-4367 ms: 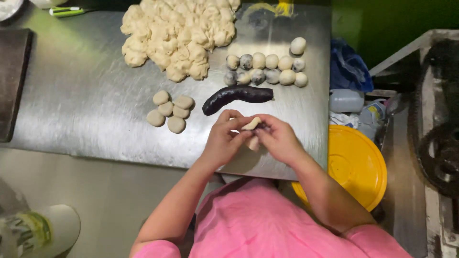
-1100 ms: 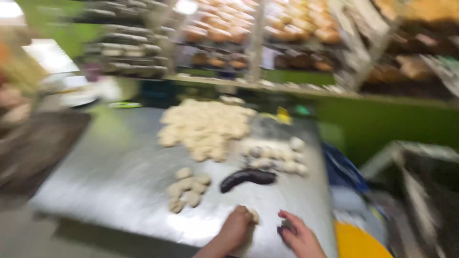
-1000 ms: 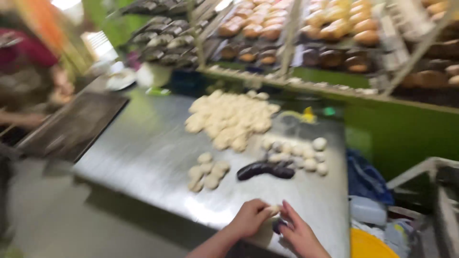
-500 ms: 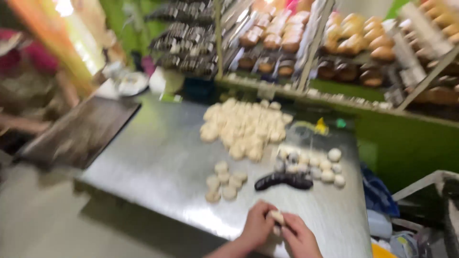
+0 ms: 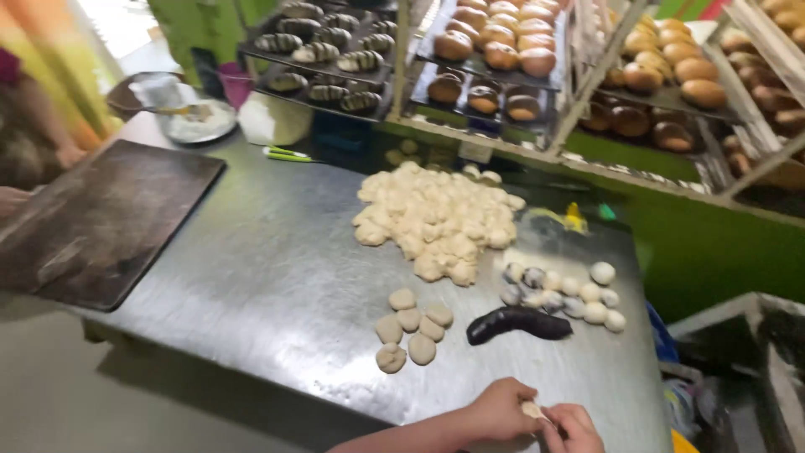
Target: Portion and shape dough into small balls on a metal work surface
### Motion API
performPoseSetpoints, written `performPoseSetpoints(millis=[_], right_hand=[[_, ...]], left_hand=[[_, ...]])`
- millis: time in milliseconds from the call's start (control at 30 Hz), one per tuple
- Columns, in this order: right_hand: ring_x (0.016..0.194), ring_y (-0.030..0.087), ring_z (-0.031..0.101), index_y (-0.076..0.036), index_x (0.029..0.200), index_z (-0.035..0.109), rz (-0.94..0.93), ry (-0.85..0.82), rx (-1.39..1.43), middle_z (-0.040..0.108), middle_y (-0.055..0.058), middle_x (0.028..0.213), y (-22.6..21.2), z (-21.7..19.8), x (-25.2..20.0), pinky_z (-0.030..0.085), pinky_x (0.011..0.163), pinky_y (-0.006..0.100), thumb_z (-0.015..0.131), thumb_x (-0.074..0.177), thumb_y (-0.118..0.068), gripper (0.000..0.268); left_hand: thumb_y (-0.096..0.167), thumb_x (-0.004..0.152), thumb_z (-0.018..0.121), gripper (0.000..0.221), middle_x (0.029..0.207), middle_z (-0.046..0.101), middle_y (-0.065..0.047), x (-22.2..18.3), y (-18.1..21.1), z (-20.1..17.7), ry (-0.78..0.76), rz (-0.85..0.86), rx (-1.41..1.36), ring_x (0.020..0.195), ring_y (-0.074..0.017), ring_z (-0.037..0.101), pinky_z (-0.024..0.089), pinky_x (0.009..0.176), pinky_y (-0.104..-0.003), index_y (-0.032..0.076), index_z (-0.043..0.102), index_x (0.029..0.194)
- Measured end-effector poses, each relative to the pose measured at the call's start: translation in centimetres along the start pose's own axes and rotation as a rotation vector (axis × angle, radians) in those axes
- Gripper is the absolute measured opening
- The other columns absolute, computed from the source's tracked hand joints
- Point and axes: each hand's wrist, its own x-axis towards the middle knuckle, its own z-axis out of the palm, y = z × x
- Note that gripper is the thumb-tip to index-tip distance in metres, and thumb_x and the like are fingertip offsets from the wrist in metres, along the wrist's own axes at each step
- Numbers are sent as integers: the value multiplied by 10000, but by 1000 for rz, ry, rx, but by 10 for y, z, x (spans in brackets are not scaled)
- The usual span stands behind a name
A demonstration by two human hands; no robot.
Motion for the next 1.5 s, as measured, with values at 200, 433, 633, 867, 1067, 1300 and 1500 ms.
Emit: performPoseSetpoints(millis=[200,433,633,867,1067,1300,1500], right_hand=[[928,335,669,-110,856,645,-204,-109,-323,598,83,1034,46,35,21,529,845,508,627,862,-280,171],[1480,184,433,-315,1531,445,-234,83,-688,405,-64,1653,53,20,8,358,1161,581,561,745,-700,883],[1483,464,334,-246,1420,610,-533,-594,-532,476,78,1556,-33,-72,55,237,1110,780,568,954,-492,529],[1188,384,596,-150,1449,591,-534,-123,-390,634,76,1402,28,-29,170,511,892,556,613,992,-367,507],[1048,259,632,-285,1320,668,-723,26,-485,683,-47,1181,44,0,208,487,850,443,671,915,-457,440],[877,276,690,-254,902,750,-299,-176,-844,735,15,912,-21,-27,209,412,822,453,547,822,-151,241],[883,283,716,-137,1064,696,-5,75,-136,754,62,984,-40,-75,174,527,819,397,694,903,-205,176]], left_hand=[[148,970,543,207,957,558,-172,12,-19,42,117,374,650,716,-439,639,467,536,-596,6,672,893],[274,964,639,218,1090,550,-190,-4,-12,17,392,324,407,875,-426,613,480,784,-542,58,629,991],[430,963,586,315,1008,596,-70,-17,-25,49,564,470,763,912,-371,593,485,719,-502,264,771,1156],[341,985,574,334,1106,560,-98,2,-37,104,526,284,543,1100,-379,564,448,918,-504,115,556,1232],[42,853,712,499,1112,632,-196,-39,-38,-39,711,216,262,1132,-411,636,513,997,-469,52,579,1333],[330,895,694,384,1291,664,-80,-39,-33,-233,600,-184,727,1182,-369,525,461,1036,-449,95,744,1194],[240,844,775,399,1082,648,-184,209,59,-250,509,672,843,987,-402,564,444,925,-499,9,669,1151]])
